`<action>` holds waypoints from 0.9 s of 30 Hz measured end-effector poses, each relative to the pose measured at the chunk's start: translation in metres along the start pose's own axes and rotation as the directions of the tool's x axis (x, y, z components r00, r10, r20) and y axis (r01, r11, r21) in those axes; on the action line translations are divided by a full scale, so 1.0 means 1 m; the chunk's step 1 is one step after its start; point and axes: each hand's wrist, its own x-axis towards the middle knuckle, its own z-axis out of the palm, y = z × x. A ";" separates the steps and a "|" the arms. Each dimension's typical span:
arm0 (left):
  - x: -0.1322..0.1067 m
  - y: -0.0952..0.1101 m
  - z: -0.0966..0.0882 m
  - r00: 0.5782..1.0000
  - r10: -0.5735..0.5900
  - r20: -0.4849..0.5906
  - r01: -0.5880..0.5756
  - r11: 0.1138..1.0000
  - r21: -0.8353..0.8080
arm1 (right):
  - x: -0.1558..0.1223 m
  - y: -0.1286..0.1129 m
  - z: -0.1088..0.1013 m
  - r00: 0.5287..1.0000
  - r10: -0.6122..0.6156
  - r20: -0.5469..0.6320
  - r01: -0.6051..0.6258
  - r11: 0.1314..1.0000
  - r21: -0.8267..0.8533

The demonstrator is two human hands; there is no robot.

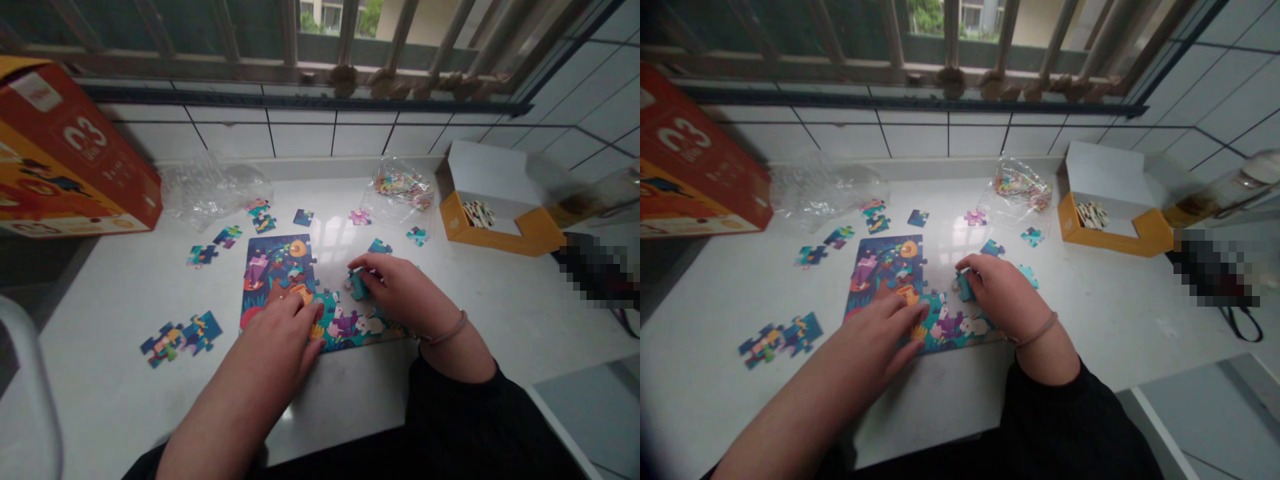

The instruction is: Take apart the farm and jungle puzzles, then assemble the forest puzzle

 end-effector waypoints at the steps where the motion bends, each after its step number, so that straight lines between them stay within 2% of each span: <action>1: 0.000 0.000 0.001 1.000 0.001 -0.002 -0.001 1.000 0.002 | 0.000 0.000 0.000 1.000 -0.004 0.003 0.004 1.000 0.000; 7: 0.001 -0.001 0.001 1.000 -0.001 0.012 0.001 1.000 0.012 | 0.000 0.001 0.001 0.999 -0.028 0.031 0.027 0.999 0.024; 19: 0.001 -0.001 0.000 1.000 0.020 0.001 -0.020 1.000 0.014 | 0.000 0.009 0.005 0.982 -0.166 0.093 0.159 0.984 0.074; 27: 0.001 -0.003 0.003 0.999 0.031 -0.033 -0.031 0.999 0.012 | 0.000 0.016 0.002 0.984 -0.132 0.117 0.124 0.990 0.070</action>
